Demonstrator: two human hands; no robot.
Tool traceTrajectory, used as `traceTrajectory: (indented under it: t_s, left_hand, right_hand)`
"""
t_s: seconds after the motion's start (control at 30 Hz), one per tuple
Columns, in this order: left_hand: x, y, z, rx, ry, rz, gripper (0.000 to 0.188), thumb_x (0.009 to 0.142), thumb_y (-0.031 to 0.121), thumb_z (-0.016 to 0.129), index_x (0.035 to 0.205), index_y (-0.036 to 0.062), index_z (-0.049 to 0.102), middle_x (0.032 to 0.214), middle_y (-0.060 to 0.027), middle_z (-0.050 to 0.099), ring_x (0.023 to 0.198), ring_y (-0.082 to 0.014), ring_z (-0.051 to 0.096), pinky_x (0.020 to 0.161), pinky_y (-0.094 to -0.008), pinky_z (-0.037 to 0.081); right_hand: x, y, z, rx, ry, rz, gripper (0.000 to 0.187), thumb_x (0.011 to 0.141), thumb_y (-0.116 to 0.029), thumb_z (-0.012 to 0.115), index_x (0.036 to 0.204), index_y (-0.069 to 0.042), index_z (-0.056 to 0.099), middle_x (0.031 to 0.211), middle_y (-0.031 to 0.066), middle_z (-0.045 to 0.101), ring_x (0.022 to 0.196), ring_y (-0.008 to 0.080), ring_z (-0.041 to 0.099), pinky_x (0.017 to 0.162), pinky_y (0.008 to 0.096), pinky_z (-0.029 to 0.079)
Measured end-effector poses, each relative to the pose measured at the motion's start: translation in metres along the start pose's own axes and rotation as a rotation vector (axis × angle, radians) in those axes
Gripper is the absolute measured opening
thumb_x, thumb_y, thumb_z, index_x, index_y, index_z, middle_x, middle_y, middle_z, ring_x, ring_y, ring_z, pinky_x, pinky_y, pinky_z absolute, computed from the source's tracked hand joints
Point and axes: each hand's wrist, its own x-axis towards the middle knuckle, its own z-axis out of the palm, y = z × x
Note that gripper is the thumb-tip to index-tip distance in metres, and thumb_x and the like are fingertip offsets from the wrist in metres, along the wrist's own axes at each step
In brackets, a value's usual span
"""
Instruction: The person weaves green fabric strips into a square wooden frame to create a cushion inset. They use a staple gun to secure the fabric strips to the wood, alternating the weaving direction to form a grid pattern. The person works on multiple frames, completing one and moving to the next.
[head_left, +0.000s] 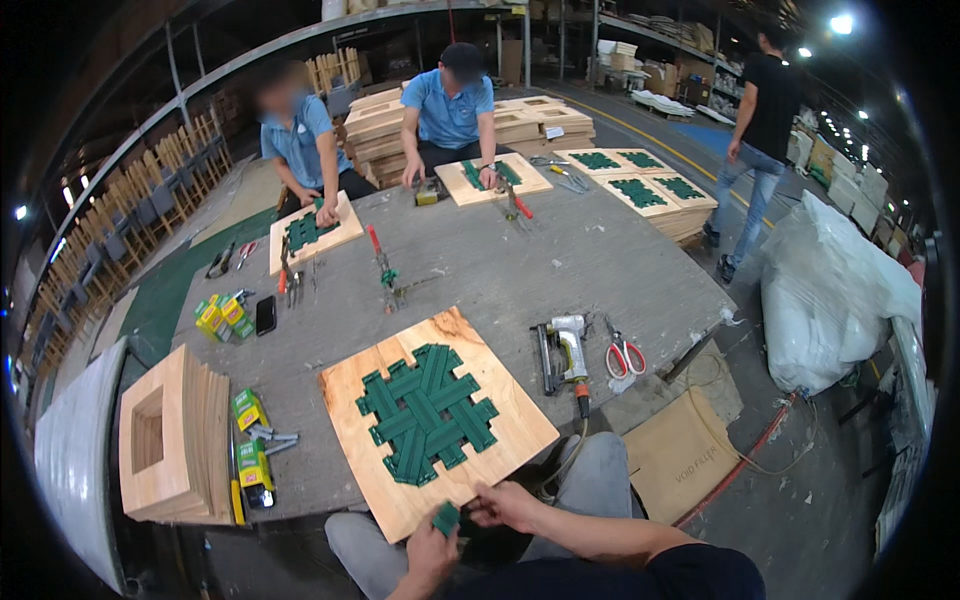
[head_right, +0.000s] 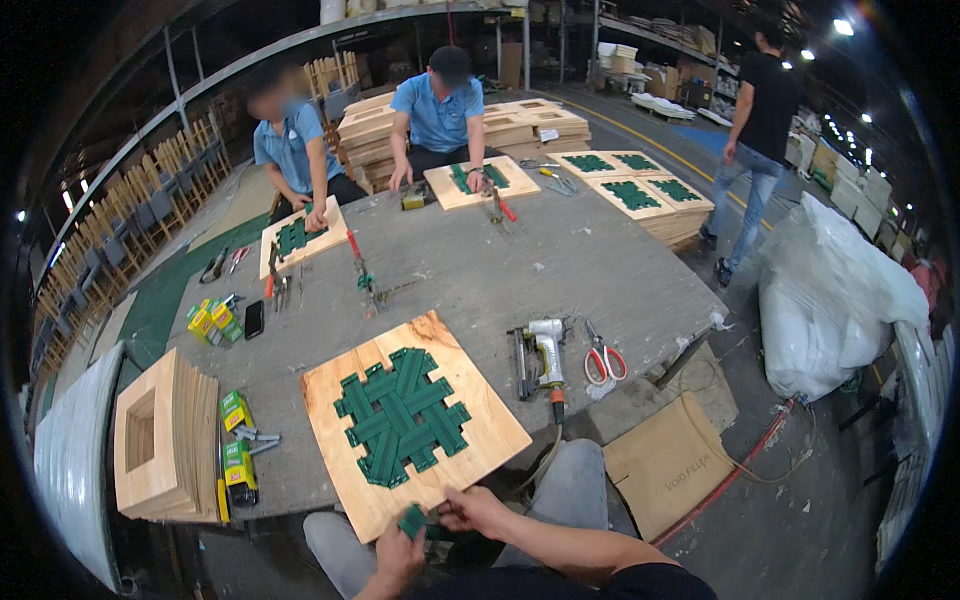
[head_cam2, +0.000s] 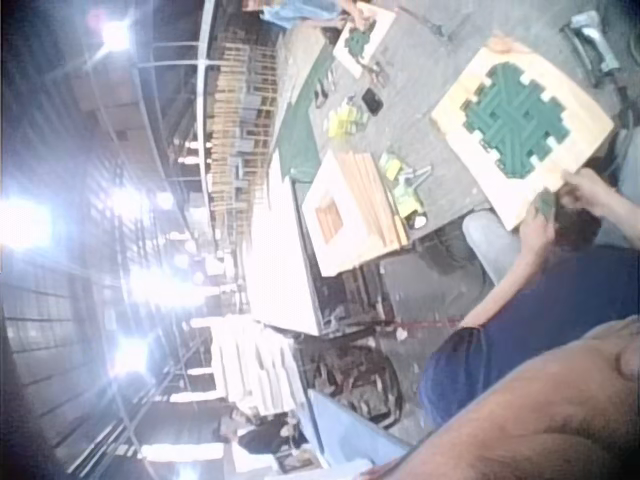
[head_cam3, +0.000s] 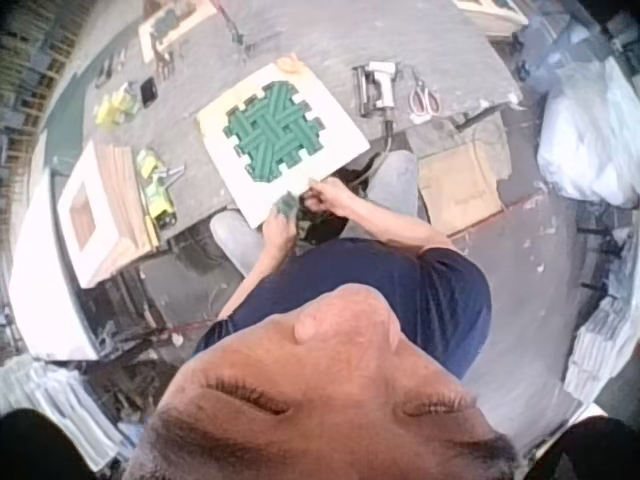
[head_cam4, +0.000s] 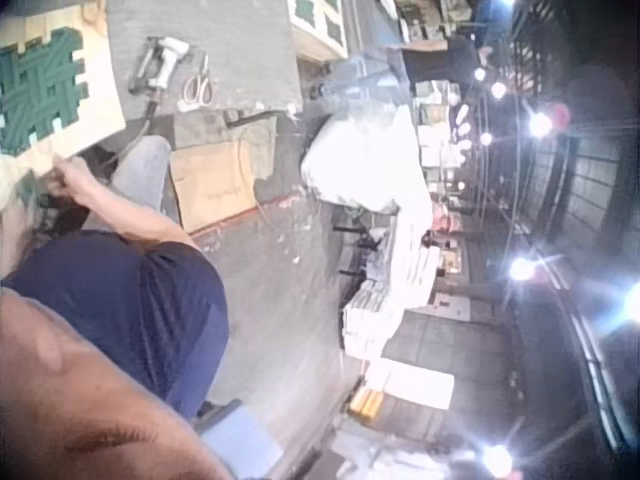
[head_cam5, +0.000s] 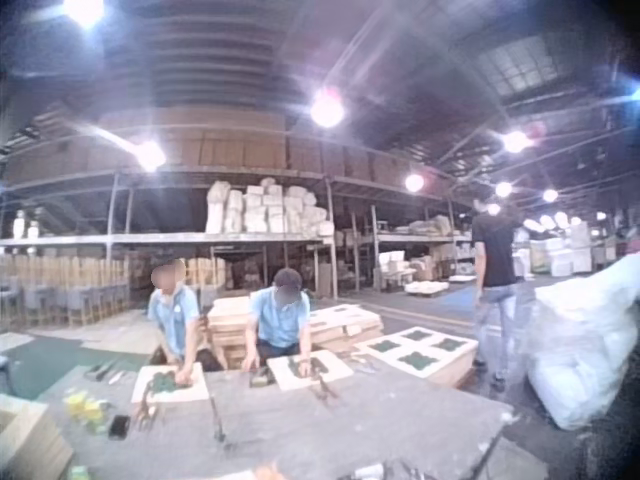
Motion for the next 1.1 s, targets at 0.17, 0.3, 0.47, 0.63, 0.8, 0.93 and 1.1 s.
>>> traceTrajectory:
  t_s: [0.17, 0.3, 0.47, 0.63, 0.8, 0.93, 1.1]
  left_hand:
    - [-0.008, -0.023, 0.001, 0.368, 0.068, 0.296, 0.080, 0.073, 0.023, 0.075, 0.150, 0.0174, 0.056, 0.170, -0.0089, 0.030, 0.155, -0.0361, 0.029, 0.124, -0.0602, 0.024]
    - [0.022, -0.032, -0.005, 0.533, -0.180, 0.177, 0.063, 0.068, 0.019, 0.080, 0.130, 0.0226, 0.072, 0.157, -0.0043, 0.047, 0.146, -0.0394, 0.040, 0.119, -0.0717, 0.019]
    - [0.025, -0.053, -0.007, 0.545, -0.244, 0.210, 0.077, 0.077, 0.024, 0.072, 0.152, 0.0291, 0.053, 0.167, -0.0014, 0.034, 0.155, -0.0360, 0.026, 0.121, -0.0694, 0.018]
    - [0.031, -0.054, -0.005, 0.474, -0.245, 0.146, 0.075, 0.086, 0.021, 0.057, 0.159, 0.0321, 0.044, 0.168, 0.0001, 0.033, 0.156, -0.0352, 0.026, 0.125, -0.0630, 0.006]
    - [0.042, -0.060, -0.013, 0.490, -0.319, 0.159, 0.076, 0.088, 0.023, 0.058, 0.161, 0.0341, 0.040, 0.172, 0.0014, 0.025, 0.161, -0.0329, 0.011, 0.129, -0.0549, 0.003]
    - [0.050, -0.077, -0.028, 0.384, -0.294, 0.178, 0.067, 0.086, 0.023, 0.063, 0.152, 0.0266, 0.054, 0.169, -0.0025, 0.033, 0.157, -0.0332, 0.024, 0.127, -0.0570, 0.015]
    - [0.053, -0.087, -0.028, 0.156, -0.264, 0.168, 0.065, 0.083, 0.020, 0.059, 0.148, 0.0163, 0.058, 0.168, -0.0087, 0.034, 0.153, -0.0351, 0.032, 0.125, -0.0587, 0.023]
  right_hand:
    - [-0.027, -0.033, -0.025, -0.639, -0.003, -0.040, 0.030, 0.103, -0.032, 0.068, 0.112, -0.003, 0.069, 0.085, 0.0050, 0.072, 0.065, 0.0119, 0.067, 0.060, 0.0260, 0.056]
    - [-0.021, -0.126, -0.010, -0.851, 0.033, -0.276, 0.023, 0.105, -0.027, 0.065, 0.108, -0.004, 0.068, 0.082, 0.0036, 0.070, 0.064, 0.0095, 0.063, 0.062, 0.0276, 0.055]
    - [0.046, -0.279, 0.050, -1.001, 0.041, -0.748, 0.033, 0.106, -0.033, 0.061, 0.105, -0.001, 0.069, 0.082, 0.0017, 0.068, 0.078, 0.0101, 0.064, 0.072, 0.0303, 0.054]
    - [0.158, -0.410, 0.135, -1.250, 0.209, -1.223, 0.042, 0.108, -0.033, 0.054, 0.135, -0.003, 0.063, 0.121, 0.0179, 0.071, 0.114, 0.0263, 0.067, 0.098, 0.0373, 0.050]
    - [0.273, -0.480, 0.175, -1.450, 0.242, -1.350, 0.057, 0.110, -0.038, 0.046, 0.153, -0.001, 0.045, 0.147, 0.0250, 0.056, 0.136, 0.0366, 0.055, 0.113, 0.0421, 0.041]
    - [0.331, -0.497, 0.216, -1.374, 0.192, -1.099, 0.060, 0.110, -0.042, 0.045, 0.149, 0.003, 0.045, 0.144, 0.0271, 0.058, 0.135, 0.0385, 0.055, 0.113, 0.0423, 0.041]
    - [0.377, -0.515, 0.224, -1.379, 0.243, -0.937, 0.063, 0.108, -0.047, 0.045, 0.146, 0.004, 0.047, 0.141, 0.0286, 0.059, 0.135, 0.0399, 0.055, 0.112, 0.0438, 0.042]
